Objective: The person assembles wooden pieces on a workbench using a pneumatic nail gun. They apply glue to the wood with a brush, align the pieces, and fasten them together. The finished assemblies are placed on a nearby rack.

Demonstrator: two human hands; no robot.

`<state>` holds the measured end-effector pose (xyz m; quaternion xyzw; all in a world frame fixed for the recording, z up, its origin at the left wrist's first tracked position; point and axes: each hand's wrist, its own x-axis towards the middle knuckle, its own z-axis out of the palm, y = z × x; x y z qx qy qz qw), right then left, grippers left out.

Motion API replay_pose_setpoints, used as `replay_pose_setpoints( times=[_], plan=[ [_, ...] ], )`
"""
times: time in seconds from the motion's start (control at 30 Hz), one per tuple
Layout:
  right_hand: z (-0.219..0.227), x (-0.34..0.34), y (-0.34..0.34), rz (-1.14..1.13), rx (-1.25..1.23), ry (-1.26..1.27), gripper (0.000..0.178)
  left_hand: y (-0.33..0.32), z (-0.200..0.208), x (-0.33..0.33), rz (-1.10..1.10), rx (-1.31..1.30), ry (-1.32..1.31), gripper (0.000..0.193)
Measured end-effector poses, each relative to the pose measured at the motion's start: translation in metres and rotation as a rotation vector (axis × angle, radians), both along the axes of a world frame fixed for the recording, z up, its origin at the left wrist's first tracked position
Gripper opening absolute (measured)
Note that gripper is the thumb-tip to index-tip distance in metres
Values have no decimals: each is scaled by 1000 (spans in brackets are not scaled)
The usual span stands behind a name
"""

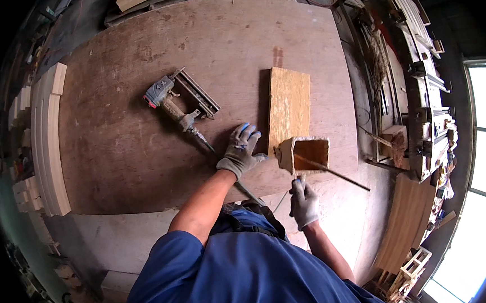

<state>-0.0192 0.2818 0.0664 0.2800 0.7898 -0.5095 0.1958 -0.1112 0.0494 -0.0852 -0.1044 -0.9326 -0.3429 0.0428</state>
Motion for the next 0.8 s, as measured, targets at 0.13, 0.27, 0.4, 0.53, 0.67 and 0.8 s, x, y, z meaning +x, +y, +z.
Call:
replay_pose_setpoints(
  times=[0.13, 0.27, 0.4, 0.53, 0.67, 0.8],
  plan=[
    [-11, 9, -21, 72, 135, -29, 43, 0, -10, -2, 0, -20, 44, 82],
    [-46, -43, -42, 147, 236, 143, 51, -2, -15, 2, 5, -8, 85, 84],
    [-86, -177, -68, 89, 145, 287, 51, -2, -5, 3, 15, -16, 70, 87],
    [-42, -286, -86, -121, -267, 180, 46, 2, 2, -1, 0, 3, 11, 86],
    [9, -262, -63, -88, -213, 268, 49, -1, 2, 0, 15, -15, 19, 84],
    [17, -156, -4, 20, -44, 305, 47, 1, 0, 0, 30, -4, 32, 85]
  ],
)
